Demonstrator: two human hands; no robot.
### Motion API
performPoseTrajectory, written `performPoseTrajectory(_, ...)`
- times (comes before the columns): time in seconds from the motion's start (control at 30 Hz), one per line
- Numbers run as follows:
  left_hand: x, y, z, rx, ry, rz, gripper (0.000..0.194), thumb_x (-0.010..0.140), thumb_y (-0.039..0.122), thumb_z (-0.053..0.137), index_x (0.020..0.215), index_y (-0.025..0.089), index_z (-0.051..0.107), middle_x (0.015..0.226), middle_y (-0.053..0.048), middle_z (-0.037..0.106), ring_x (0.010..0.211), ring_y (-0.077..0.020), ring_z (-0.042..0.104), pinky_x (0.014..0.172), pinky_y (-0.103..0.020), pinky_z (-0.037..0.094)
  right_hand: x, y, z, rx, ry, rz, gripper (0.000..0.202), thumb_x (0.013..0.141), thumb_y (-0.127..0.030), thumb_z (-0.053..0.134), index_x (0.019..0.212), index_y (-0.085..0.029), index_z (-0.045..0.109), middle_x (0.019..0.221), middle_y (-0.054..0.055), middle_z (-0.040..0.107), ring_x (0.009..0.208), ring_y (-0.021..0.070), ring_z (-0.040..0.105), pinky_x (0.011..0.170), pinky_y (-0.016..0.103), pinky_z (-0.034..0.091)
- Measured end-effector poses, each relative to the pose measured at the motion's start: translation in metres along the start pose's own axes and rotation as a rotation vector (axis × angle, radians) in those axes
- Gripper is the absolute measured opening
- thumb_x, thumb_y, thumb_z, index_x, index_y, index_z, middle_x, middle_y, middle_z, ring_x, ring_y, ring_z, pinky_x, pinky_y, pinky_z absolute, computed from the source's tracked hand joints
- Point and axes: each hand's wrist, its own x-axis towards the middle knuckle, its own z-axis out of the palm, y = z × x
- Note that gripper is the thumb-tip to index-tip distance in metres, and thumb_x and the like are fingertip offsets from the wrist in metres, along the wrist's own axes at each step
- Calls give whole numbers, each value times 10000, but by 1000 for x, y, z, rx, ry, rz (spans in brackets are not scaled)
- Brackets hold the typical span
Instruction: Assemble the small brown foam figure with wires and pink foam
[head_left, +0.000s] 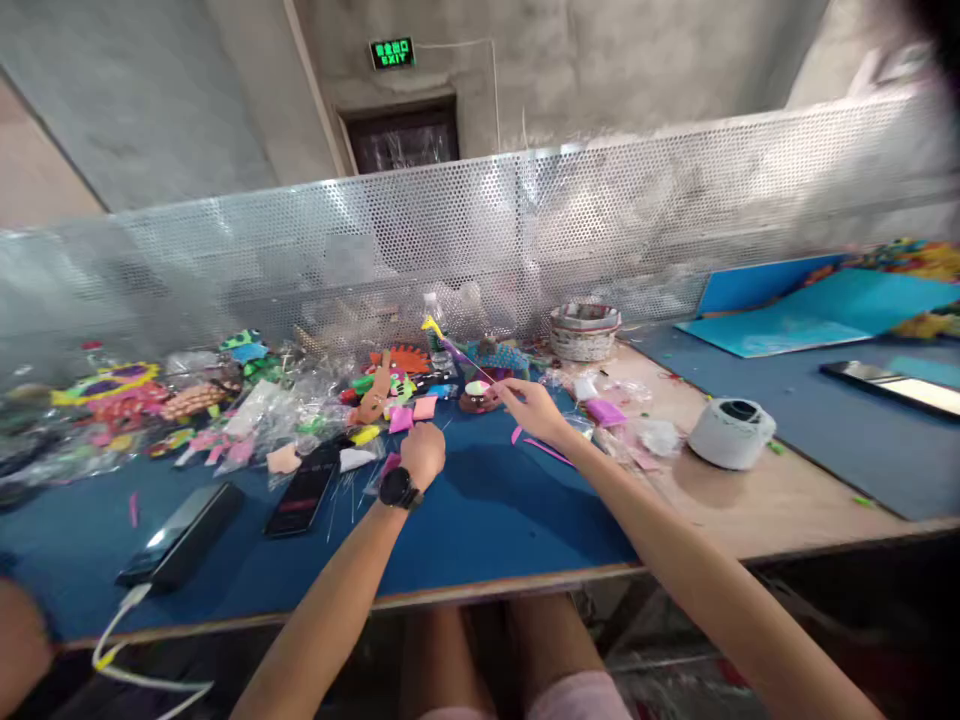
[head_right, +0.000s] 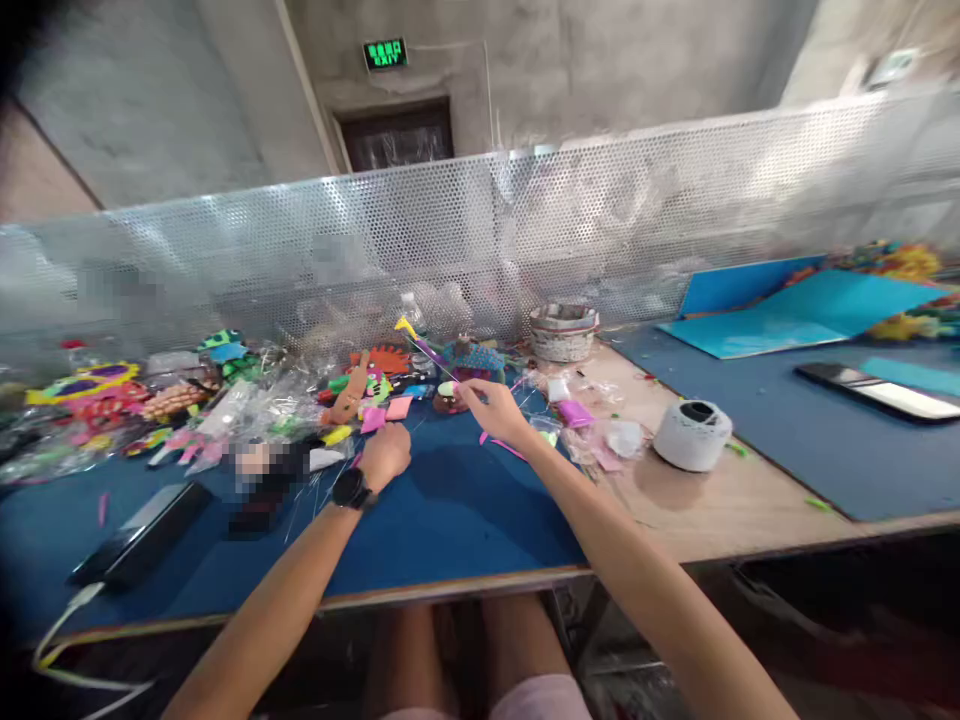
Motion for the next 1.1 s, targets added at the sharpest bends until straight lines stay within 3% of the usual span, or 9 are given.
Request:
performPoseTrajectory(0.1,1,-1,0,-1,-18,10,305,859,67,505,1144,18,604,1162,-287,618,1100,-308,662,910,-352,529,0,-5,-12,-85,97,-41,395,965,-446,516,854,-168,774,846,59,713,799,179,625,742,272,443)
performPoseTrajectory(0.27,9,-9,-4,-29,-10,46,433,876,89,472,1296,-17,489,1166,-302,620,1036,-326,688,833,-363,540,3,-8,-10,-78,134,62,440,992,-484,451,981,-155,743,713,22,662,620,141,546,586,253,368)
performPoseTrajectory(0.37,15,-19,-8,-118,171,72,442,944,116,371,1375,36,432,1055,-237,679,955,-300,709,800,-360,527,3,-7,-2,-112,56,43,416,1009,-459,429,899,-163,700,679,6,646,569,120,517,580,243,362)
performPoseTrajectory(0.43,20,-25,-7,-184,262,118,369,1003,236,335,1288,99,526,1047,-202,691,956,-287,704,802,-352,518,1,-7,3,-143,-40,13,401,1014,-430,430,829,-172,676,694,5,664,565,111,525,602,237,375)
performPoseTrajectory(0.57,24,-31,0,-247,90,276,299,928,449,542,976,176,652,1037,-139,703,1001,-277,678,823,-324,513,-2,-6,6,-158,-142,-16,379,1012,-398,436,800,-178,659,756,17,703,604,117,574,658,240,416)
performPoseTrajectory(0.73,13,-15,2,-92,1,205,211,847,93,518,995,107,668,1103,-220,659,999,-314,677,792,-358,518,-4,-11,2,-153,-107,-30,379,1008,-379,438,770,-171,647,749,24,698,640,127,596,671,246,429)
performPoseTrajectory(0.93,-1,2,1,-51,101,171,337,801,38,553,1136,21,589,1109,-288,623,1039,-380,654,826,-422,507,-6,-10,5,-25,-132,135,394,982,-454,459,853,-169,698,673,22,653,562,134,589,541,245,455)
performPoseTrajectory(1.03,8,-2,1,-256,165,179,315,850,30,476,1154,69,548,931,-207,667,894,-311,686,768,-379,500,-5,-7,8,133,-115,220,362,932,-470,544,1076,-172,689,758,43,693,584,145,611,526,258,506)
performPoseTrajectory(1.1,18,-6,1,-547,294,202,236,924,82,398,1105,119,545,870,-147,662,807,-246,667,735,-343,493,-5,-7,10,219,-114,251,446,890,-442,610,1255,-187,604,820,49,712,605,147,621,525,262,529)
